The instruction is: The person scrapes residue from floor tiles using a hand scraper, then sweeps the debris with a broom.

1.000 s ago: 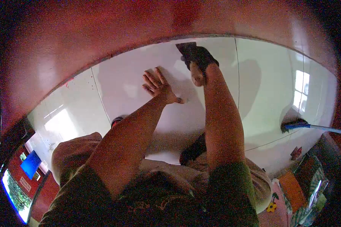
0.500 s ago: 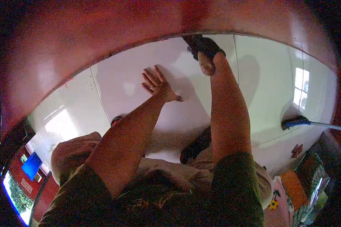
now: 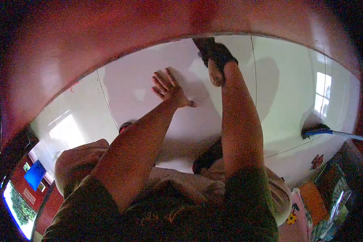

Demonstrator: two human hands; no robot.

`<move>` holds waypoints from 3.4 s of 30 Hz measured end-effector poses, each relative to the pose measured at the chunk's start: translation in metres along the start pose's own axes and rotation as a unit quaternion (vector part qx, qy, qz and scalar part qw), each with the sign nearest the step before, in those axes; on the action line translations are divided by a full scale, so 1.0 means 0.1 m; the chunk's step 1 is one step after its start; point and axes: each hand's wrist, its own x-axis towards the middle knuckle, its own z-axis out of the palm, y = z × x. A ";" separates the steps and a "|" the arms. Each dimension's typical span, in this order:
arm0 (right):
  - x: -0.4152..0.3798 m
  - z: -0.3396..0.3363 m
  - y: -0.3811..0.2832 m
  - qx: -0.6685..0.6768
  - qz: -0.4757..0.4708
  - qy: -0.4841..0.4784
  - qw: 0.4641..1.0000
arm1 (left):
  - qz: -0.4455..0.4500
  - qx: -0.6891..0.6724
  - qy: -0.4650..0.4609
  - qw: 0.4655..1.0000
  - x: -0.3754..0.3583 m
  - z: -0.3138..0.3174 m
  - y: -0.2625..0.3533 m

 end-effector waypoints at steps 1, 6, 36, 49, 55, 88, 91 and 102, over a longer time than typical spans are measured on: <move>0.03 0.02 -0.07 0.021 -0.006 0.022 1.000 | 0.009 0.001 0.014 1.000 0.01 0.00 0.00; -0.08 0.14 0.18 0.025 -0.044 -0.057 0.997 | -0.001 0.000 0.005 1.000 -0.01 -0.04 0.01; 0.40 0.68 0.12 -0.093 -0.187 -0.031 0.977 | 0.014 -0.008 -0.001 1.000 0.04 -0.02 0.01; 0.03 0.82 -0.02 0.081 -0.084 0.001 0.993 | 0.035 0.002 0.011 0.999 0.08 0.06 -0.04; 0.16 0.65 -0.09 0.003 -0.010 -0.048 0.999 | 0.033 -0.012 0.047 0.998 0.05 0.08 -0.04; 0.10 0.61 -0.15 -0.083 -0.040 -0.037 0.995 | 0.024 -0.007 0.022 0.999 0.05 0.02 -0.03; 0.11 0.70 -0.05 -0.184 -0.155 0.008 0.971 | 0.028 0.004 0.029 0.999 0.06 0.03 -0.04; -0.01 0.73 -0.12 -0.113 -0.210 -0.002 0.971 | 0.024 0.015 0.012 1.000 0.04 0.03 -0.01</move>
